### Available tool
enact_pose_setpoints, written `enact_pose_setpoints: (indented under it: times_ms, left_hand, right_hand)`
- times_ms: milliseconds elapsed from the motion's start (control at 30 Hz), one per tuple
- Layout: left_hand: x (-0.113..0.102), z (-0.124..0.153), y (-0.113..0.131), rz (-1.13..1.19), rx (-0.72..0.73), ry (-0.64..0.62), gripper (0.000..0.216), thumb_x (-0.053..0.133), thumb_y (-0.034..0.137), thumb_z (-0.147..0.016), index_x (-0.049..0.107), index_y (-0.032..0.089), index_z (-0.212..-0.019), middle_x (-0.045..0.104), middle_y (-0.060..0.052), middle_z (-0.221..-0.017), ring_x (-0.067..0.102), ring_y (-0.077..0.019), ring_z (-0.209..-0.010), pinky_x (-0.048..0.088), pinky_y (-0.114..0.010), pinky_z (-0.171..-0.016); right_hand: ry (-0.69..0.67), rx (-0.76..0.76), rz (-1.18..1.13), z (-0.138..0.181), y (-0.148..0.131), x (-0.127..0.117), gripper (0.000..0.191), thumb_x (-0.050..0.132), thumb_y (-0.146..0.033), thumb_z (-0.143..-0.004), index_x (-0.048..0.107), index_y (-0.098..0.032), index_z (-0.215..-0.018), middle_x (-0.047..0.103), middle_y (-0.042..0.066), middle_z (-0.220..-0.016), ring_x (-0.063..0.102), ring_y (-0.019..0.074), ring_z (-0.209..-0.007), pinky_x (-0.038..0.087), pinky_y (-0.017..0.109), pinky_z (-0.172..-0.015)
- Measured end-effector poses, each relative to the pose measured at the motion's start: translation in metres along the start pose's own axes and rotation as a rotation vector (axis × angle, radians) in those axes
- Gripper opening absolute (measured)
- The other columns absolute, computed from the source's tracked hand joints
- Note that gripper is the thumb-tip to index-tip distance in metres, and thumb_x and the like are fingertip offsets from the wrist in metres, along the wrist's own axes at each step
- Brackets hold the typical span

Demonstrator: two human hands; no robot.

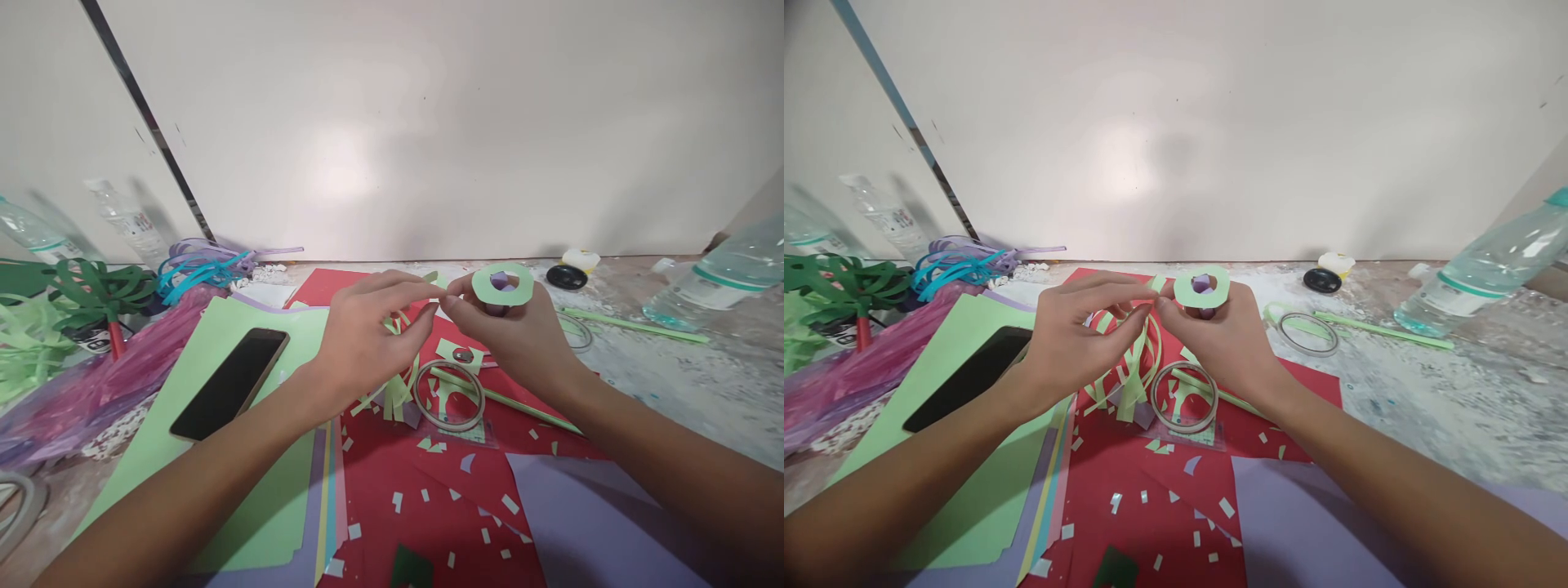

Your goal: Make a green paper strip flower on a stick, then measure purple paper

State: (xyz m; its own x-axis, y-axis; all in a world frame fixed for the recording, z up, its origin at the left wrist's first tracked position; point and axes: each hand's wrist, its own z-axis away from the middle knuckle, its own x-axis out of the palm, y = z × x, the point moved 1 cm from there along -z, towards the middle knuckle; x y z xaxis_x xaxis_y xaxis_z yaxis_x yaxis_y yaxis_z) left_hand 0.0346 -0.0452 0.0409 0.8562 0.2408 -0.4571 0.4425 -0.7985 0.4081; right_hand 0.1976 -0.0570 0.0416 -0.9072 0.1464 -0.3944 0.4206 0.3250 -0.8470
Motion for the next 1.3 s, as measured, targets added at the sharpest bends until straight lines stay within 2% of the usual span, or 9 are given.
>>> enact_pose_setpoints:
  times_ms: [233,467,600,767,933,1167,1300]
  left_hand:
    - [-0.002,-0.001,0.0,0.031,-0.084,-0.004,0.013,0.064,0.017,-0.08,0.076,0.02,-0.086,0.075,0.0,-0.079,0.066,-0.0131,-0.069,0.054,-0.026,-0.061]
    - [-0.002,-0.001,-0.002,0.039,-0.088,-0.037,0.014,0.063,0.017,-0.079,0.075,0.021,-0.083,0.075,0.001,-0.079,0.067,-0.0133,-0.071,0.053,-0.025,-0.059]
    - [-0.003,-0.002,-0.004,0.004,-0.02,-0.034,0.013,0.062,0.016,-0.079,0.075,0.021,-0.08,0.075,0.001,-0.075,0.066,-0.0132,-0.067,0.052,-0.026,-0.06]
    - [-0.005,-0.003,-0.003,-0.071,0.056,-0.039,0.014,0.062,0.016,-0.077,0.074,0.023,-0.08,0.075,0.0,-0.077,0.068,-0.0151,-0.069,0.053,-0.03,-0.069]
    - [-0.006,-0.004,-0.003,-0.104,0.059,-0.063,0.015,0.06,0.017,-0.079,0.073,0.025,-0.076,0.075,0.001,-0.073,0.066,-0.0146,-0.065,0.052,-0.029,-0.066]
    - [-0.011,-0.006,-0.01,-0.104,0.163,-0.153,0.015,0.059,0.022,-0.084,0.074,0.024,-0.082,0.075,0.0,-0.075,0.066,-0.0146,-0.068,0.051,-0.029,-0.066]
    - [-0.011,-0.006,-0.01,-0.092,0.168,-0.157,0.015,0.059,0.02,-0.084,0.074,0.022,-0.081,0.074,0.0,-0.071,0.064,-0.0132,-0.064,0.05,-0.027,-0.064]
  right_hand:
    - [0.028,-0.056,0.051,0.001,-0.001,0.0,0.013,0.063,-0.029,-0.077,0.063,-0.02,-0.068,0.038,-0.004,-0.051,0.033,0.009,-0.047,0.026,0.023,-0.041]
    - [0.011,-0.083,0.066,0.002,0.001,0.0,0.012,0.063,-0.03,-0.077,0.065,-0.019,-0.071,0.033,-0.006,-0.047,0.028,0.0082,-0.044,0.021,0.023,-0.039]
    - [-0.007,-0.116,0.086,0.002,0.0,-0.001,0.015,0.064,-0.033,-0.077,0.066,-0.019,-0.071,0.03,-0.007,-0.046,0.027,0.0082,-0.044,0.02,0.024,-0.039]
    - [-0.02,-0.085,0.1,0.003,-0.001,0.0,0.015,0.064,-0.031,-0.077,0.064,-0.019,-0.068,0.03,-0.007,-0.046,0.026,0.0081,-0.043,0.021,0.023,-0.038]
    - [-0.023,-0.078,0.123,0.003,-0.002,0.001,0.013,0.065,-0.028,-0.074,0.062,-0.018,-0.065,0.034,-0.005,-0.046,0.029,0.0085,-0.044,0.026,0.023,-0.039]
    - [-0.022,-0.094,0.211,0.002,-0.002,-0.002,0.017,0.063,-0.03,-0.076,0.065,-0.017,-0.066,0.04,-0.004,-0.049,0.034,0.0095,-0.048,0.028,0.023,-0.041]
    - [-0.015,-0.079,0.219,0.003,-0.002,-0.001,0.015,0.063,-0.029,-0.075,0.065,-0.017,-0.065,0.043,-0.003,-0.049,0.037,0.01,-0.048,0.031,0.023,-0.042]
